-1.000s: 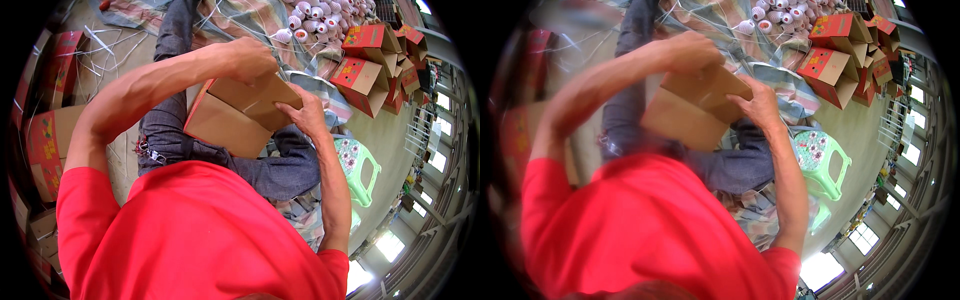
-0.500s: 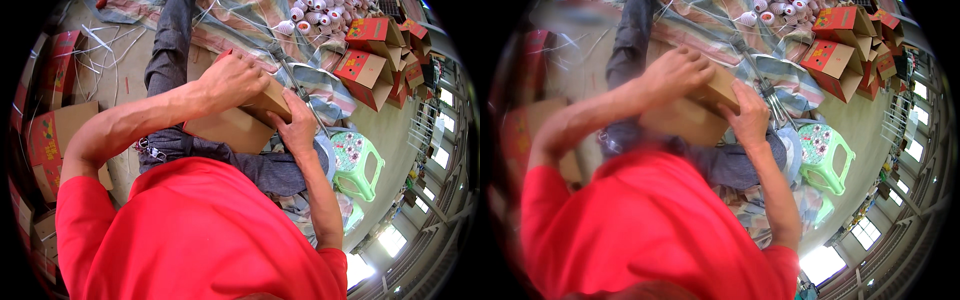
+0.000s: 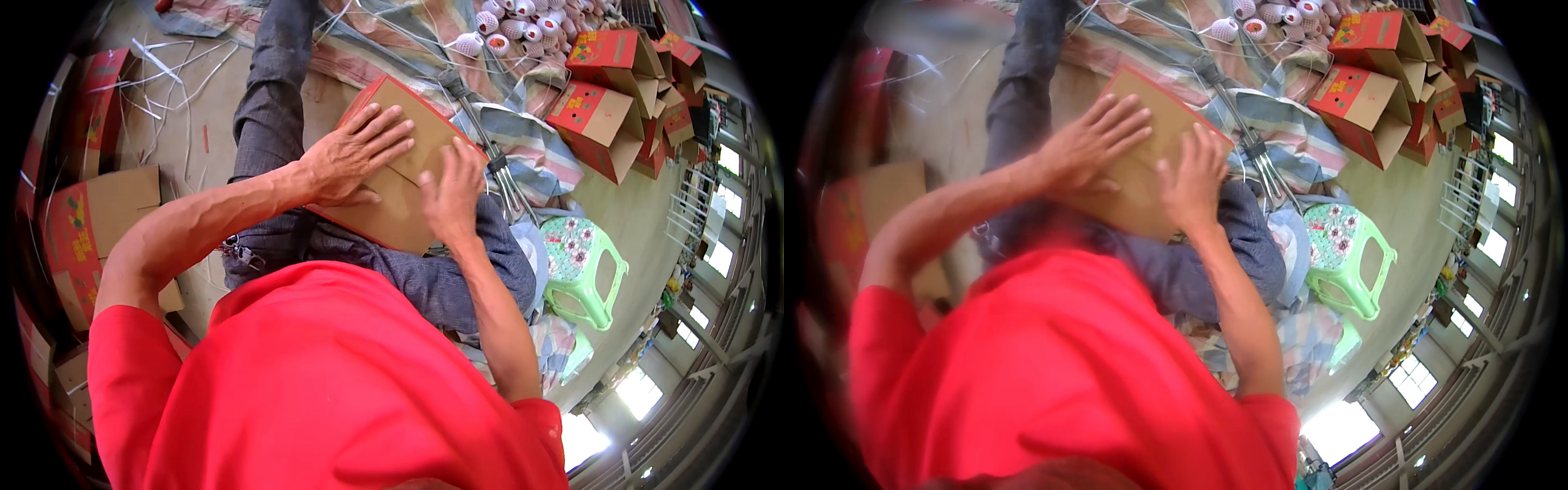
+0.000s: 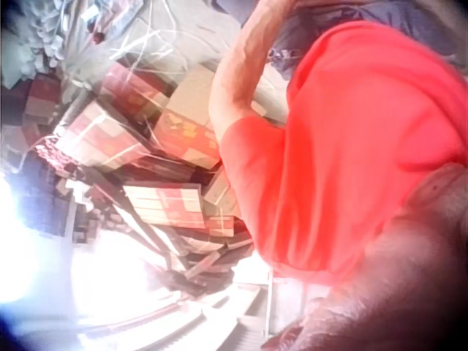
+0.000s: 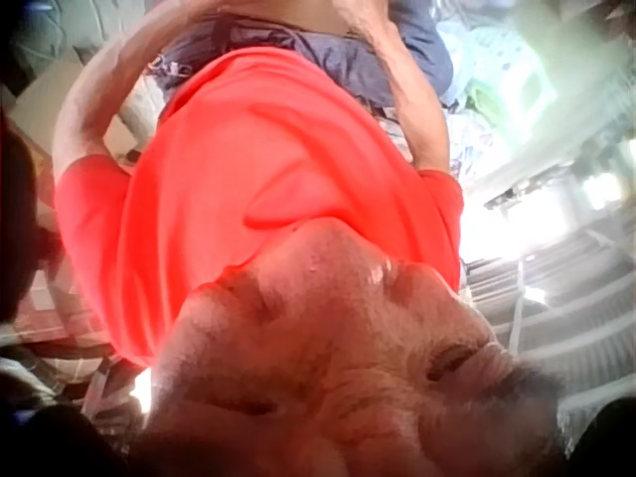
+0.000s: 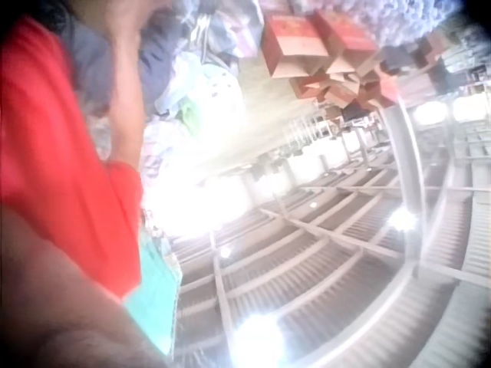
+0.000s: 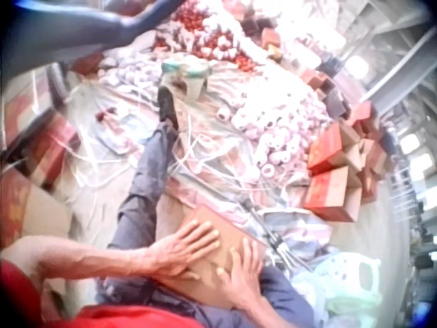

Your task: The person sits on the floor and repeatedly folds flat cardboard pieces into small boxes. They tuck flaps and press edges to form the box shape, then place each finished box aside. The process is repeated multiple times with identical cardboard pieces.

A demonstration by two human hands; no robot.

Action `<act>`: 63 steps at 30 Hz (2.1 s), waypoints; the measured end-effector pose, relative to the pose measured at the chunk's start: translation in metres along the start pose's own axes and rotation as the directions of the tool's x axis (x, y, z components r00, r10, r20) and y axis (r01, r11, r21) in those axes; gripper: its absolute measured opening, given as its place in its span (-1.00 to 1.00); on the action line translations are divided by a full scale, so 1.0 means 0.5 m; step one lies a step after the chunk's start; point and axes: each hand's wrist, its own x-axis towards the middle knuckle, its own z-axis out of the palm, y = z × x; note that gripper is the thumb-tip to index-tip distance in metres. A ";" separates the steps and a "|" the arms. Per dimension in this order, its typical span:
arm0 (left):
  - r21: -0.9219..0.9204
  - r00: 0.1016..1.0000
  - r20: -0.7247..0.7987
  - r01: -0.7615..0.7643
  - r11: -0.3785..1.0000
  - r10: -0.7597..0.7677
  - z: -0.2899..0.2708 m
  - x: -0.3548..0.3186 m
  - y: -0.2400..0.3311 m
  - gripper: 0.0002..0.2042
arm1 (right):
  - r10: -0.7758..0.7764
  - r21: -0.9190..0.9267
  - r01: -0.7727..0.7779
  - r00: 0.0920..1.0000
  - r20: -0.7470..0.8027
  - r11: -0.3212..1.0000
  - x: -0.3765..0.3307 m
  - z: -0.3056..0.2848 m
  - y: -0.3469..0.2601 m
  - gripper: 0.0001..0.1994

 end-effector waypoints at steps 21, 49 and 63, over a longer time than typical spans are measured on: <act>-0.795 0.374 0.322 0.606 -0.033 -0.870 0.480 0.015 -0.211 -0.21 | -0.014 0.104 0.070 0.887 -0.461 0.992 0.070 0.039 0.151 -0.40; -0.209 0.999 0.020 -0.028 0.977 0.033 -0.006 -0.065 0.065 -0.79 | 0.240 0.746 -0.266 0.960 0.146 0.611 0.053 -0.053 0.123 -0.36; 0.051 0.895 0.188 0.402 0.914 -0.405 0.232 0.098 -0.037 -0.46 | 0.244 0.413 -0.296 0.954 0.175 0.861 0.075 -0.008 0.081 -0.58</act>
